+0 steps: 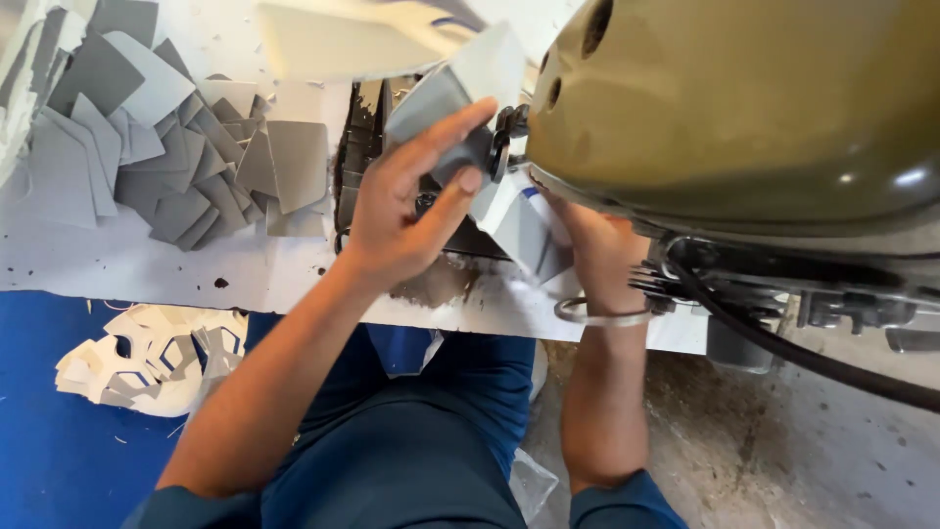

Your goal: The person sits at a sewing machine and repeatedly picks up white shoe parts and grey fabric pieces. They align the grey piece onto the white part and feed the assembly through the sewing machine to stitch them together. The finished items are placed in a pile on the table.

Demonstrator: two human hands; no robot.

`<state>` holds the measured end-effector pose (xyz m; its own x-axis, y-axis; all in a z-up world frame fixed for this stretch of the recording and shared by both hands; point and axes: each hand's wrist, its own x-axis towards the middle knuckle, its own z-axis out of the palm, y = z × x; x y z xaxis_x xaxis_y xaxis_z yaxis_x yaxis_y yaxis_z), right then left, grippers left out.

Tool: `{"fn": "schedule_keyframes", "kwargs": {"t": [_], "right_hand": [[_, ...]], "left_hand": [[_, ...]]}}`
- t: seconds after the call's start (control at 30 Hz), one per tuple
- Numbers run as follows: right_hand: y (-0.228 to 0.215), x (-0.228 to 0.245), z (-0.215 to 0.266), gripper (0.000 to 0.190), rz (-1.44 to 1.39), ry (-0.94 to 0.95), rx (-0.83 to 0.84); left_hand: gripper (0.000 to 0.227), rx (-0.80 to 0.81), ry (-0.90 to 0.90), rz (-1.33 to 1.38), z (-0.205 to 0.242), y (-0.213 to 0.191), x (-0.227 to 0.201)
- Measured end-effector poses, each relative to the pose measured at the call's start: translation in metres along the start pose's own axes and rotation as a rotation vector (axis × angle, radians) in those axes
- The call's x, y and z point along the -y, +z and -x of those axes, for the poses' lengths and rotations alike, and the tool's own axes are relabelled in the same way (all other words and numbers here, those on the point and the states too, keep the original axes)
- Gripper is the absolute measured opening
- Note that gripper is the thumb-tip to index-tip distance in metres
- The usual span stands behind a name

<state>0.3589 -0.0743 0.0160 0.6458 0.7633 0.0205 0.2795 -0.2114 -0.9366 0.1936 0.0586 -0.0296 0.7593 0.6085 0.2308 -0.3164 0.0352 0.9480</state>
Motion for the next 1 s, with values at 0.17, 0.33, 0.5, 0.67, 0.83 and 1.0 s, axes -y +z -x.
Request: {"fn": "schedule_keyframes", "kwargs": {"t": [0.17, 0.33, 0.5, 0.67, 0.83, 1.0], "right_hand": [[-0.045, -0.116, -0.012, 0.045, 0.656, -0.268, 0.022], [-0.047, -0.128, -0.031, 0.044, 0.872, -0.266, -0.001], [-0.024, -0.114, -0.001, 0.047, 0.261, -0.161, -0.224], [0.063, -0.04, 0.06, 0.032, -0.162, -0.396, -0.214], [0.148, -0.009, 0.084, 0.034, 0.33, -0.113, 0.069], [0.152, -0.004, 0.088, 0.035, 0.547, 0.032, 0.053]], "left_hand": [[0.04, -0.143, 0.11, -0.141, 0.002, 0.013, 0.006], [0.041, -0.147, 0.14, -0.036, -0.006, 0.018, 0.016], [0.045, -0.227, 0.108, 0.036, -0.009, 0.023, 0.004], [0.025, -0.249, 0.085, -0.731, 0.017, -0.017, -0.086], [0.012, -0.434, 0.399, -1.256, 0.001, -0.077, -0.101], [0.07, -0.058, -0.356, -0.769, -0.051, -0.141, -0.033]]}}
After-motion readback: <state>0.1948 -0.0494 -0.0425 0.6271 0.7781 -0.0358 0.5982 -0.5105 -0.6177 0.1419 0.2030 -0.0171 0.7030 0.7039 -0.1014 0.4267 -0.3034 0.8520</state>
